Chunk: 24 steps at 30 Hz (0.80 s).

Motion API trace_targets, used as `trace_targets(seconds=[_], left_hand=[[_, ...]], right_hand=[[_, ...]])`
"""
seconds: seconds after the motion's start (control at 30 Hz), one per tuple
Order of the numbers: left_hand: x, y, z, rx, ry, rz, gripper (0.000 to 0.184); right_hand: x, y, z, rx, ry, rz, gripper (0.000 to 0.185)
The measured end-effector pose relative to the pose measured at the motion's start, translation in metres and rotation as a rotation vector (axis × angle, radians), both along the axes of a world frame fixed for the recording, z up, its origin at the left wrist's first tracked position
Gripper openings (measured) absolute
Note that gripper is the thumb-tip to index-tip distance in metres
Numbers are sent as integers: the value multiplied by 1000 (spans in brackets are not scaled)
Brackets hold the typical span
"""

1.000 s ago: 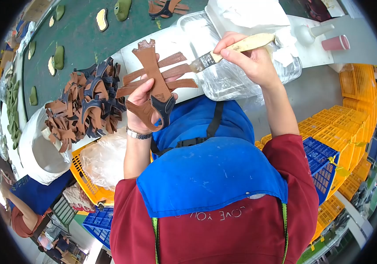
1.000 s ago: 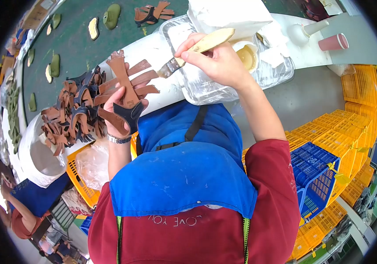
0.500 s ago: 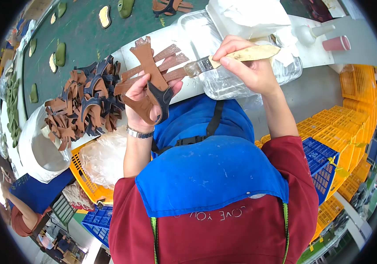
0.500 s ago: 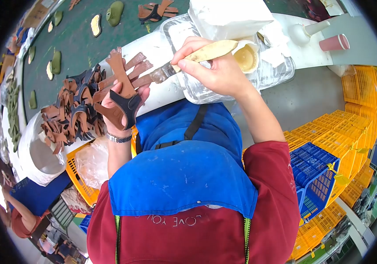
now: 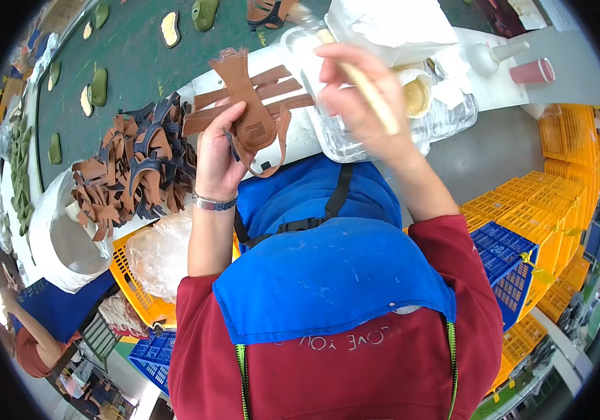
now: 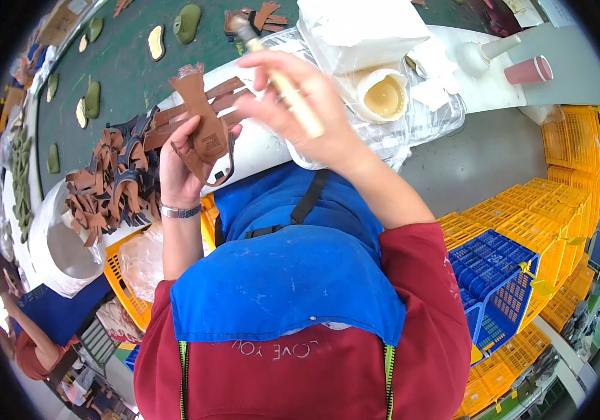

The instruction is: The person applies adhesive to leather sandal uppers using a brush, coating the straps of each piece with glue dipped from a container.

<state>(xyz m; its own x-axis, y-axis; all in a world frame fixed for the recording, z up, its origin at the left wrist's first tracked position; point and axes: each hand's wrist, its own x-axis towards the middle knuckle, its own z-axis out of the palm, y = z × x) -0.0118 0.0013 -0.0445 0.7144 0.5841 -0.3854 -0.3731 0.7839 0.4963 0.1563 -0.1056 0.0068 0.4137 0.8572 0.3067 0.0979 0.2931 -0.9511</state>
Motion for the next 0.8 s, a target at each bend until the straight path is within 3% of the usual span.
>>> trace_targets(seconds=[0.07, 0.17, 0.23, 0.3, 0.33, 0.37, 0.4, 0.6, 0.7, 0.8], left_hand=[[2, 4, -2, -12, -16, -60, 29], [8, -1, 17, -16, -81, -4, 32], [-1, 2, 8, -83, -170, -67, 53], [-2, -4, 3, -194, -423, -167, 69], [-5, -9, -7, -276, -488, -207, 83], [-4, -14, -14, -212, -585, -235, 86], [-2, -17, -10, -118, -552, -212, 86], [9, -14, 3, 80, -115, 136, 39], [10, -3, -5, 159, -68, 203, 34], [8, 2, 8, 262, -9, 285, 42]], right_hand=[[-15, 8, -2, 18, -202, 26, 26], [-18, 17, -19, 49, -10, 47, 25], [-16, 19, -9, 49, 102, -27, 22], [-13, 28, -14, 123, 146, -111, 21], [-11, 31, -18, 134, 67, -162, 21], [-13, 32, -18, 108, 80, -151, 20], [-15, 33, -18, 71, 21, -137, 21], [-31, 35, -28, 10, -139, -66, 20], [-22, 29, -21, 46, -62, -160, 22], [2, 16, -6, 69, 238, -152, 19]])
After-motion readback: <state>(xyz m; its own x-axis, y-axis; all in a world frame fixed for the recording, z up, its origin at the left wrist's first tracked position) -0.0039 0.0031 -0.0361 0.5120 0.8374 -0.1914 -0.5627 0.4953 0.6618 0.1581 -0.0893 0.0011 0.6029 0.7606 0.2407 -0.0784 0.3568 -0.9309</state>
